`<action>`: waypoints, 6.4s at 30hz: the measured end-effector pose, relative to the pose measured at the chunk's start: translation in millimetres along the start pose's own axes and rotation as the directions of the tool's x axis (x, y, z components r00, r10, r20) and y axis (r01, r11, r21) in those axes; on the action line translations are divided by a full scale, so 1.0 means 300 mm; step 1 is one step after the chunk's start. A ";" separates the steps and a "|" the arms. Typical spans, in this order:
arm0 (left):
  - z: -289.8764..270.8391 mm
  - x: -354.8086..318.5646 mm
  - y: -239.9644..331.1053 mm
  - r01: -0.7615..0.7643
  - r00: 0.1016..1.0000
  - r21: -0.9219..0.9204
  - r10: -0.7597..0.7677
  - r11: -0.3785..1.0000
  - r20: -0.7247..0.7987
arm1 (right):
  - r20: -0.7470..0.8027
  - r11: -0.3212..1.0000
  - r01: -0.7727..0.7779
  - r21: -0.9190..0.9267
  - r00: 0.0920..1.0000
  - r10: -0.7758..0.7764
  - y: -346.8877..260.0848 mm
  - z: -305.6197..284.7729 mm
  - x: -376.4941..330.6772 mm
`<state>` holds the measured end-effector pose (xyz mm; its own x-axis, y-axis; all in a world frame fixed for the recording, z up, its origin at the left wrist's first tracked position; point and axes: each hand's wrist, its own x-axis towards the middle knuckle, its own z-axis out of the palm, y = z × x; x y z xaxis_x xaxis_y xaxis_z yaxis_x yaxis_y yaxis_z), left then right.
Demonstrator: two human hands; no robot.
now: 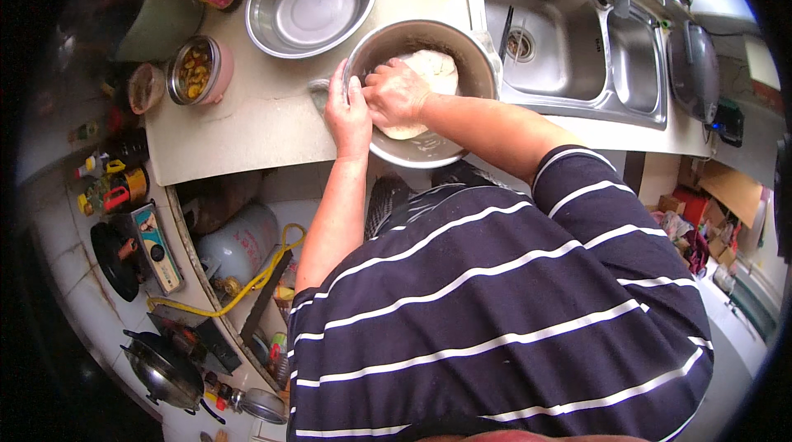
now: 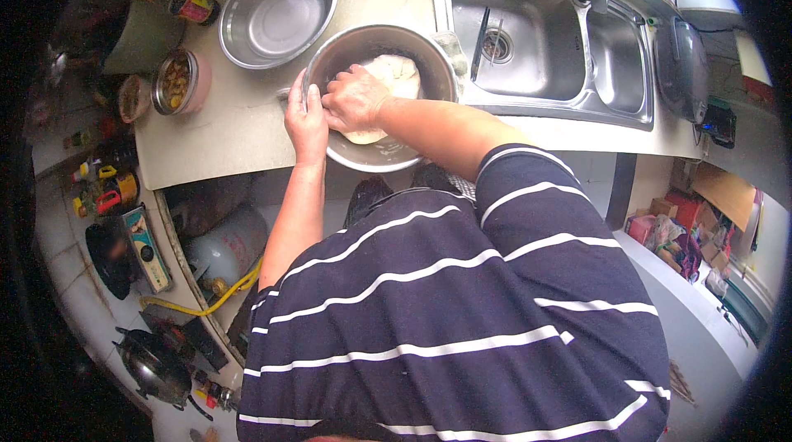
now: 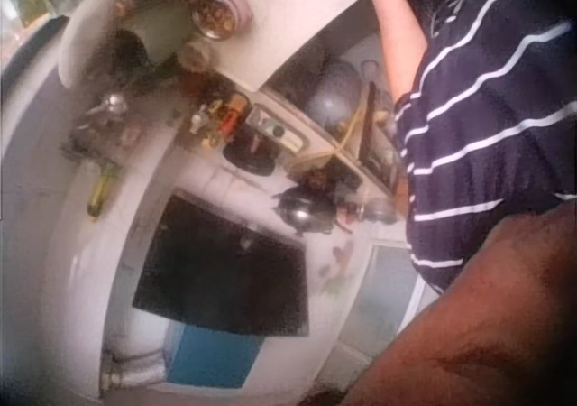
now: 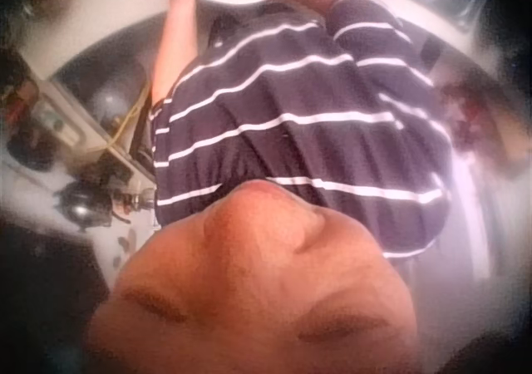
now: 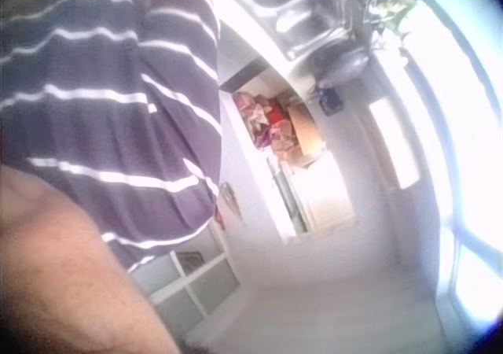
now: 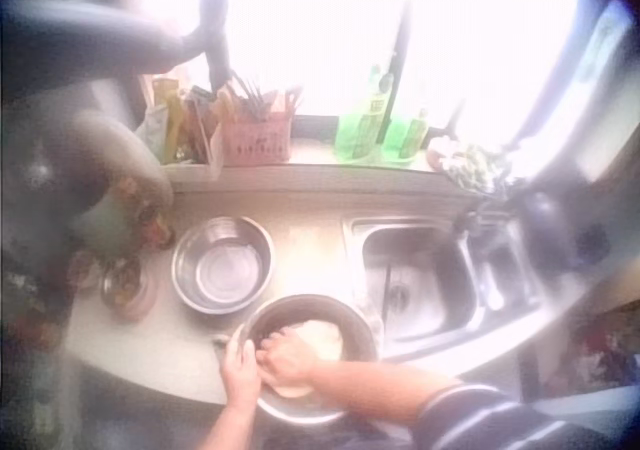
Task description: The person kneads dough in a metal bowl using both hands. They briefly move a cloth and a small box on the counter before resuming kneading.
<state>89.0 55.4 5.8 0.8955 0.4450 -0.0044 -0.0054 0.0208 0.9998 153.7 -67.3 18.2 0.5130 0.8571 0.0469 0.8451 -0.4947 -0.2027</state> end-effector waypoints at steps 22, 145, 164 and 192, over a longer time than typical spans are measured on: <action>0.007 -0.010 -0.002 -0.116 0.992 0.066 0.119 0.991 -0.044 | 0.182 0.995 0.088 -0.038 0.980 -0.080 -0.018 -0.157 -0.228; -0.036 -0.234 0.024 0.027 0.998 -0.087 -0.032 0.996 -0.055 | -0.151 0.675 -0.281 0.683 0.849 0.507 0.028 -0.040 -0.091; -0.028 0.015 0.039 -0.274 0.961 0.432 0.229 0.859 0.154 | 0.060 0.203 -0.392 0.897 0.565 0.823 0.044 0.025 -0.133; -0.024 0.014 0.020 -0.273 0.962 0.438 0.250 0.856 0.109 | 0.011 0.492 -0.365 0.791 0.811 0.585 0.022 0.041 -0.077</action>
<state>89.6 63.8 11.5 0.9088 0.3355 0.2482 -0.0536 -0.4959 0.8667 145.5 -88.4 3.8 0.9088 0.4071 -0.0910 0.1091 -0.4425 -0.8901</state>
